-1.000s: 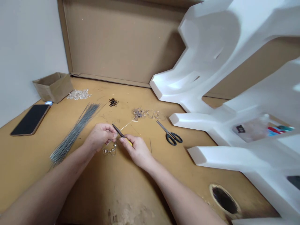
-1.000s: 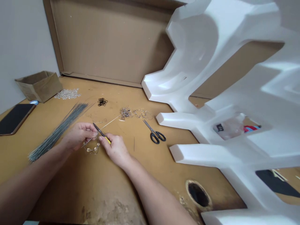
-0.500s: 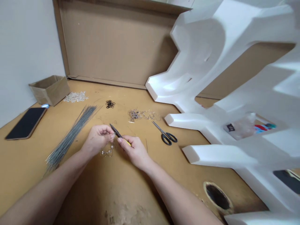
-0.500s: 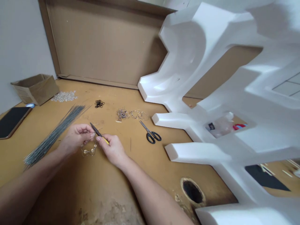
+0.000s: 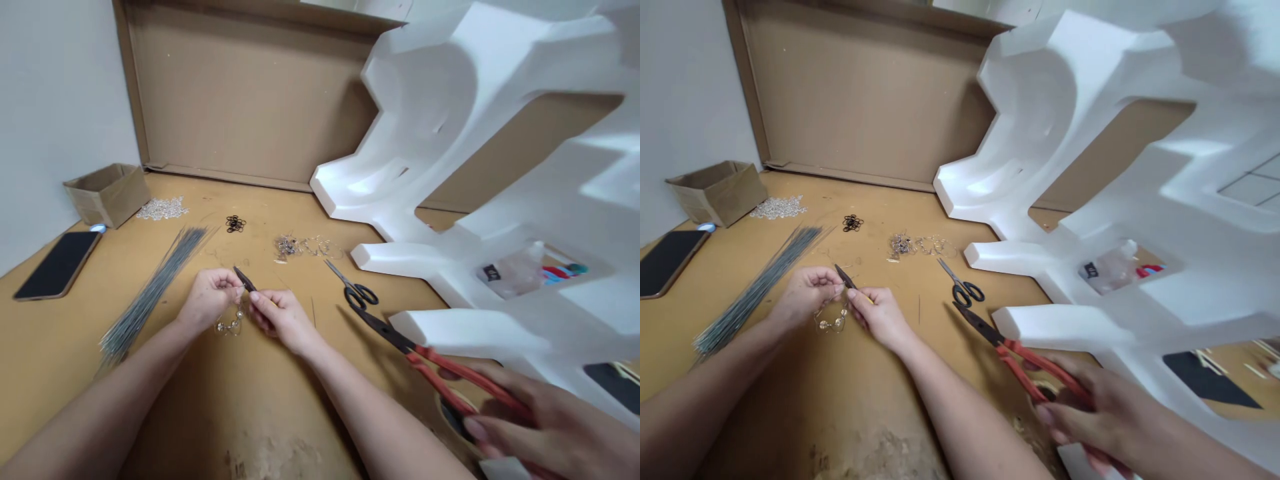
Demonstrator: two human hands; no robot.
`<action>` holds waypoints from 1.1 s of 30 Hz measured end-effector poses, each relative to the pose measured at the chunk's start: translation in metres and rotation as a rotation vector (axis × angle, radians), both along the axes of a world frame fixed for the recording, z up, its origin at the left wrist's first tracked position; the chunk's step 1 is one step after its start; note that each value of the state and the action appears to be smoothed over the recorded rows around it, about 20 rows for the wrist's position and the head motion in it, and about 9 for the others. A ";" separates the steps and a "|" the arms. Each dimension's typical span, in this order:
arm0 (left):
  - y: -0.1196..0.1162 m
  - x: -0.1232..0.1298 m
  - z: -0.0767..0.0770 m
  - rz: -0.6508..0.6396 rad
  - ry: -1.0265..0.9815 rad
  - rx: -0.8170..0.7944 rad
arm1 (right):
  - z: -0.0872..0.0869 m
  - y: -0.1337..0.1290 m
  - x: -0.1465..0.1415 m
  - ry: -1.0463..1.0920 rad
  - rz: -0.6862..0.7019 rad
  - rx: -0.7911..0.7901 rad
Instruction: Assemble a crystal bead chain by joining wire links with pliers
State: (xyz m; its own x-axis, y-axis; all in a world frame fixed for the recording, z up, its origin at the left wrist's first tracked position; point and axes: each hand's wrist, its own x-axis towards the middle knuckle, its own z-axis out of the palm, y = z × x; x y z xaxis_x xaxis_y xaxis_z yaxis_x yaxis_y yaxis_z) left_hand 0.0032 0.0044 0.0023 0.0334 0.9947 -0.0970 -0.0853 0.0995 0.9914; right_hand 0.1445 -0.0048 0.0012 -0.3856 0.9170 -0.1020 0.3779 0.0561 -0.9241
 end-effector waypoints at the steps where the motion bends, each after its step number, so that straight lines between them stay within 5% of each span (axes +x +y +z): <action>1: 0.001 0.000 -0.001 0.011 -0.001 -0.027 | 0.000 0.001 0.000 -0.044 -0.017 0.056; 6: 0.009 -0.005 -0.004 0.078 -0.087 -0.112 | 0.003 0.003 0.002 -0.286 -0.045 0.279; 12: 0.017 -0.015 -0.001 0.200 -0.208 -0.160 | 0.000 0.014 0.014 -0.544 -0.144 0.310; 18: 0.015 -0.014 0.002 0.164 -0.279 -0.214 | -0.009 0.034 0.021 -0.861 -0.267 0.391; 28: 0.016 -0.015 -0.003 0.116 -0.317 -0.219 | -0.017 0.054 0.017 -0.839 -0.341 0.464; 33: 0.016 -0.015 -0.007 0.096 -0.310 -0.205 | 0.002 0.040 0.034 -0.858 -0.344 0.586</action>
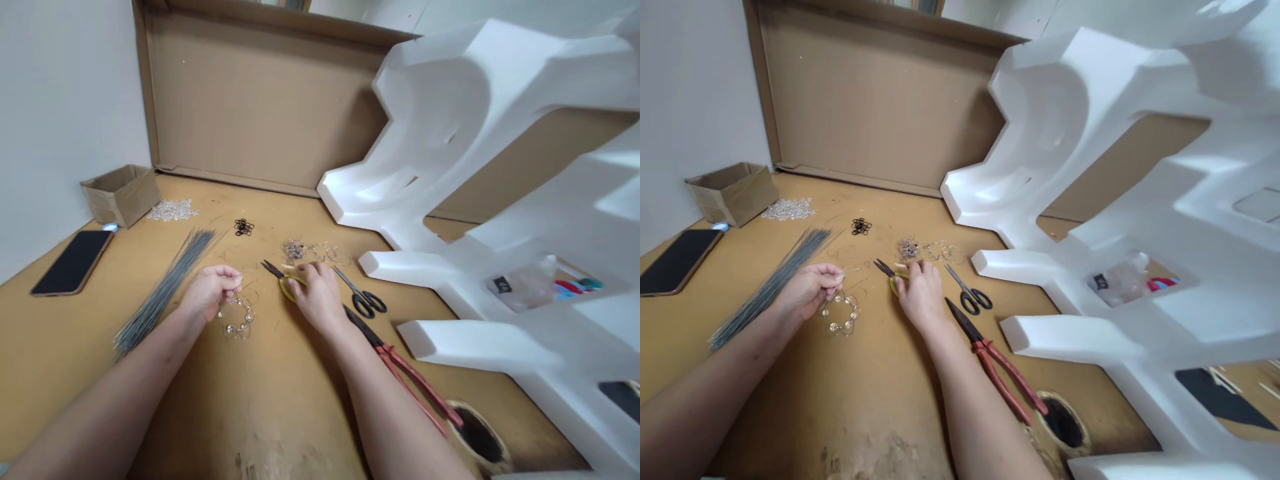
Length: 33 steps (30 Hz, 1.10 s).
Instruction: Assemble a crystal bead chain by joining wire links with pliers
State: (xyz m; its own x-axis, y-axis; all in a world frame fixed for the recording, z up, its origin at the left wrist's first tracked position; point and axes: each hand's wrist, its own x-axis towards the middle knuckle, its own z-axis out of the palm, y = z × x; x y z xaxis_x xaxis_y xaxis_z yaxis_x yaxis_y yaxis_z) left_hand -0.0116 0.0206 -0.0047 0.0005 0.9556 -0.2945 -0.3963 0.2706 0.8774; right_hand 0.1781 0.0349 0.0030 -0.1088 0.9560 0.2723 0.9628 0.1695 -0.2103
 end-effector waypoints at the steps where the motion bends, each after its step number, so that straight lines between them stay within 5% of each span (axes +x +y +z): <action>1: 0.000 0.000 0.000 -0.008 -0.007 0.009 | 0.007 -0.007 0.007 -0.043 0.003 0.002; 6: -0.001 -0.001 0.003 -0.021 -0.022 0.021 | 0.029 -0.055 0.063 -0.152 -0.102 -0.092; 11: -0.001 -0.001 0.004 -0.023 -0.025 -0.002 | 0.020 -0.096 0.109 -0.170 -0.196 -0.285; 15: -0.002 0.000 0.004 -0.029 -0.023 0.001 | 0.007 -0.111 0.122 -0.170 -0.230 -0.349; 22: -0.004 0.000 0.004 -0.057 -0.009 0.048 | -0.004 -0.108 0.122 -0.061 -0.205 -0.234; 28: -0.005 0.001 0.008 -0.069 0.029 0.065 | 0.004 -0.113 0.099 0.579 -0.290 -0.282; 33: -0.005 0.000 0.009 -0.043 0.021 0.083 | 0.016 -0.108 0.057 1.374 -0.012 -0.685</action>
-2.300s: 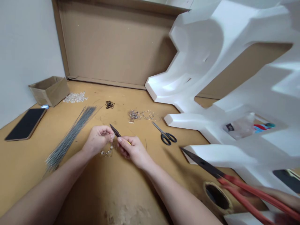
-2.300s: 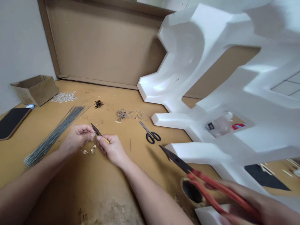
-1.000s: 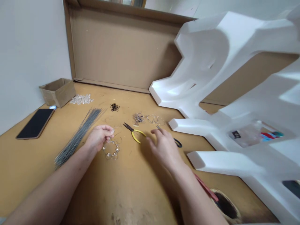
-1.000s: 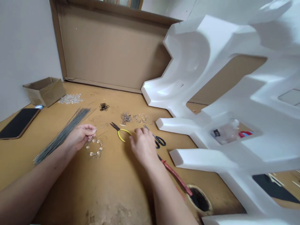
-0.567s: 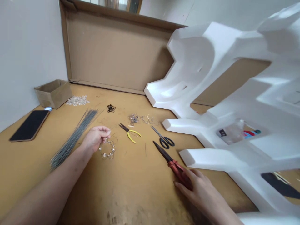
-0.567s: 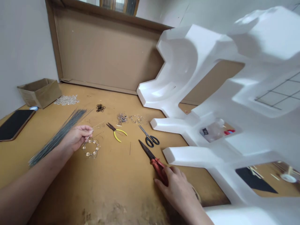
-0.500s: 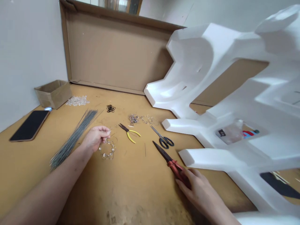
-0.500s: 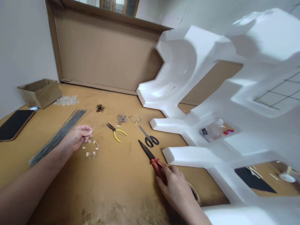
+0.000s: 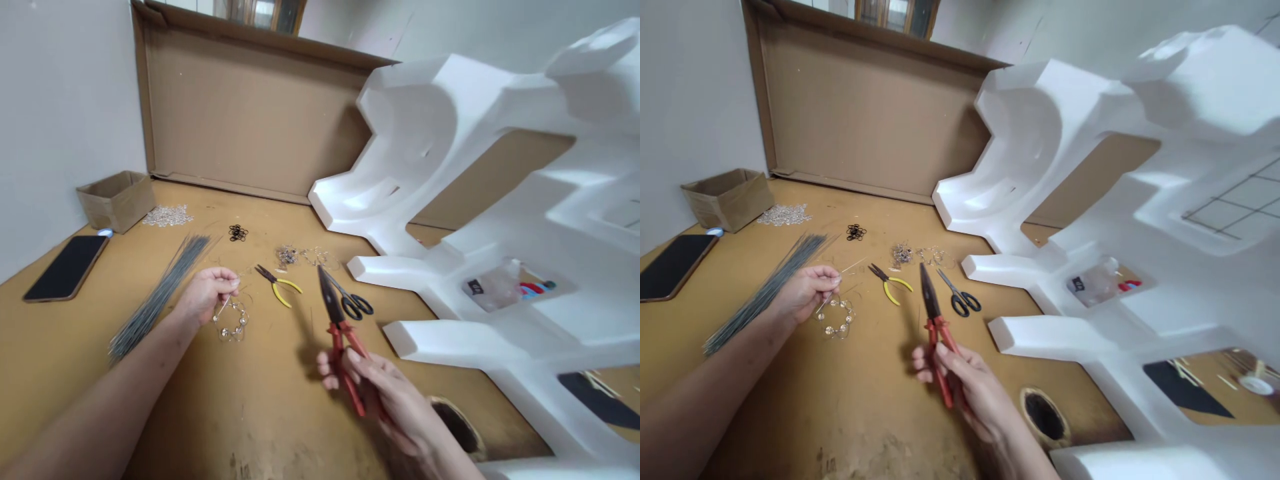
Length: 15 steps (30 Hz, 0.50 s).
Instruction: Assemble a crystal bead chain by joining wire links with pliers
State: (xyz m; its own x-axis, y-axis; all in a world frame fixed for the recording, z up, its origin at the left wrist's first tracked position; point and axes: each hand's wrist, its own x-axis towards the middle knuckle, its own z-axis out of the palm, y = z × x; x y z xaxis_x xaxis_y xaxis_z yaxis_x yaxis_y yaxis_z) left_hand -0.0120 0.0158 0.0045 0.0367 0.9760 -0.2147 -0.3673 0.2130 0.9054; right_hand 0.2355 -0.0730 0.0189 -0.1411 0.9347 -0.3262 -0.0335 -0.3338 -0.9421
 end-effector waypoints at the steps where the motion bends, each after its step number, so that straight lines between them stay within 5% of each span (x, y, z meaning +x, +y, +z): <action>1: 0.000 0.000 0.001 0.004 -0.005 0.004 | 0.000 0.003 -0.007 0.084 0.058 -0.047; 6: 0.001 0.000 0.005 0.015 -0.038 -0.007 | -0.006 0.015 -0.027 0.279 0.236 -0.108; 15: 0.001 0.000 0.007 0.017 -0.040 0.001 | -0.008 0.026 -0.042 0.214 0.342 -0.129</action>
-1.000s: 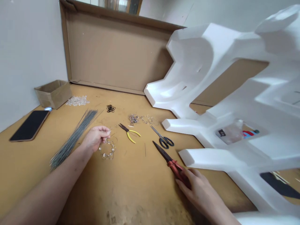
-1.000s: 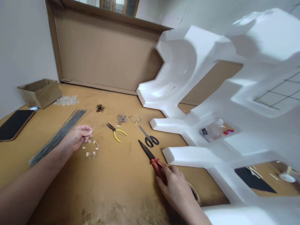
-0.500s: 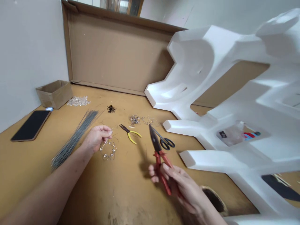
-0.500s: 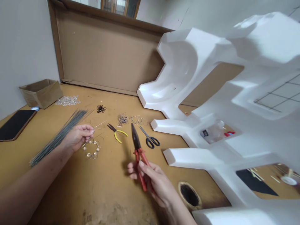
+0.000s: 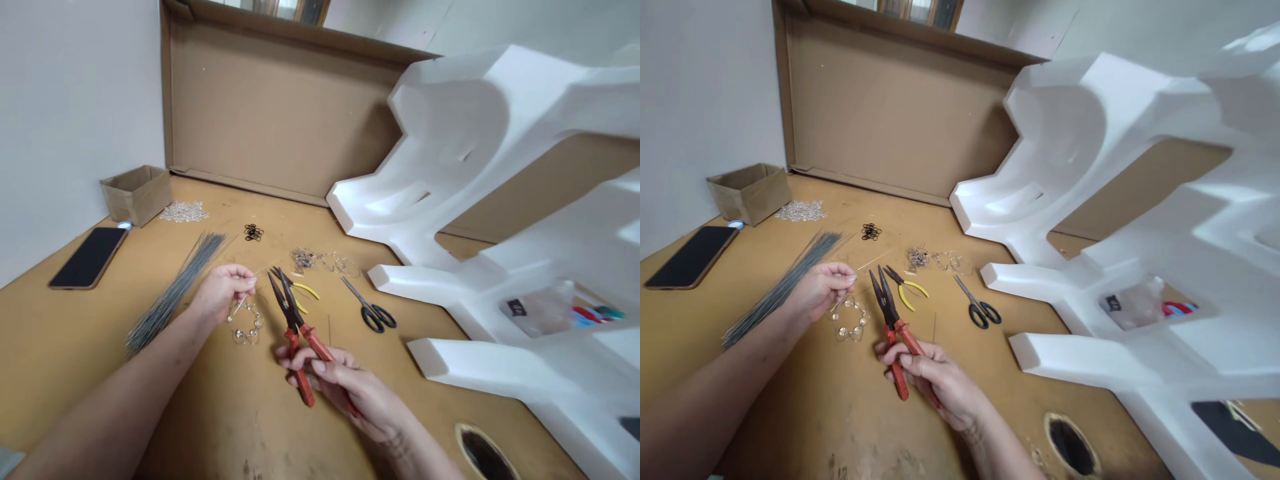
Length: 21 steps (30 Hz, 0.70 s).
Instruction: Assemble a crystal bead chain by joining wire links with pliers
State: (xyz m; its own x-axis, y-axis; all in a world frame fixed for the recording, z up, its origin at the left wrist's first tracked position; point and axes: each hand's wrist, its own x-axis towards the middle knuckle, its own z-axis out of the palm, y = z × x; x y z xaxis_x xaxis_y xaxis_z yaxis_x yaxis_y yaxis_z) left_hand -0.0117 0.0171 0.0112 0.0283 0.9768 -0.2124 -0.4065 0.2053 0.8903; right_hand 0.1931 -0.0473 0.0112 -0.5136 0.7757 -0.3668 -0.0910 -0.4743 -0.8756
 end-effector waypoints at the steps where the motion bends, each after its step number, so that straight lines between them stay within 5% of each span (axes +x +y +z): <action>1: 0.000 0.000 0.000 0.003 0.001 -0.005 | 0.000 0.001 -0.001 -0.014 0.005 0.006; 21: -0.006 0.010 0.000 -0.143 0.147 -0.042 | 0.005 0.021 -0.023 -0.178 0.053 0.195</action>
State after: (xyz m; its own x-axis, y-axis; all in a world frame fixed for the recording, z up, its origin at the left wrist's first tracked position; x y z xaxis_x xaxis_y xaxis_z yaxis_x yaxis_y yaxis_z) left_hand -0.0015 0.0115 0.0108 0.1320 0.9553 -0.2647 -0.2371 0.2897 0.9273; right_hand 0.1705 -0.0263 0.0160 -0.4957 0.8144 -0.3017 0.0931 -0.2956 -0.9508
